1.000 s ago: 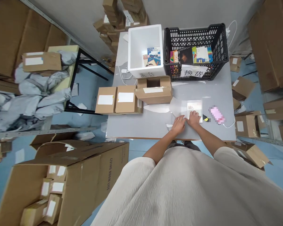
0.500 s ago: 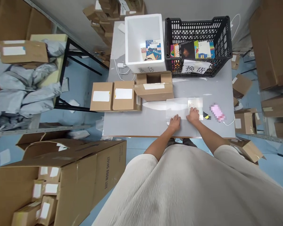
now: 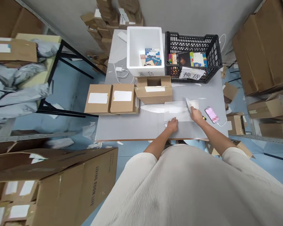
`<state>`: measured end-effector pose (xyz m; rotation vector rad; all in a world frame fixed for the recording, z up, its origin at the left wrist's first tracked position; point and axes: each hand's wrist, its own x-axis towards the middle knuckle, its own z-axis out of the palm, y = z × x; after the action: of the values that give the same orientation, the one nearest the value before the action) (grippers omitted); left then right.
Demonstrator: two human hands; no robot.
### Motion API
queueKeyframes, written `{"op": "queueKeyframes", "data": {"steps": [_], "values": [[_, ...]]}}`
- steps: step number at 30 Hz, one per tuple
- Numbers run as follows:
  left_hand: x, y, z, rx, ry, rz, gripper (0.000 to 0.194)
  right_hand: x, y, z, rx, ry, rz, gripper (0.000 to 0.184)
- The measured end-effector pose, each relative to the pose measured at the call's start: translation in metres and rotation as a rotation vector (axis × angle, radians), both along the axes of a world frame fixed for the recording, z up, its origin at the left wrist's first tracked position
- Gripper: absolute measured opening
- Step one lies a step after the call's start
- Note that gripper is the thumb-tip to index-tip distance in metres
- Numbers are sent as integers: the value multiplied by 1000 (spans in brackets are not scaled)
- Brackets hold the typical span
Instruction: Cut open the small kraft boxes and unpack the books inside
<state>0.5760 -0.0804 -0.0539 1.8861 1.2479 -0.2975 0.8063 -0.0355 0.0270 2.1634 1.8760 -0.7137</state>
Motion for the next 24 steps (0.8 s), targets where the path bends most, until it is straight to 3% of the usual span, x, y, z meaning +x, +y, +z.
{"op": "queueKeyframes", "data": {"steps": [2,5,9,13,16,20,24], "values": [[-2,1,2,-11,4,-12,67,11,2,16,66,-5,-58,52],[-6,3,4,-41,-68,100,60,26,7,36,226,87,-214,53],[-13,9,6,-58,-138,286,56,28,8,43,393,396,-399,51],[-24,20,10,-25,-135,464,50,0,-3,20,310,742,-572,57],[-31,26,12,-13,-141,575,43,-26,-18,-7,214,841,-670,56],[-34,20,10,-25,-155,640,40,-43,-41,-37,108,809,-652,47],[-33,4,8,-29,-170,623,45,-35,-55,-51,107,567,-532,47]]}}
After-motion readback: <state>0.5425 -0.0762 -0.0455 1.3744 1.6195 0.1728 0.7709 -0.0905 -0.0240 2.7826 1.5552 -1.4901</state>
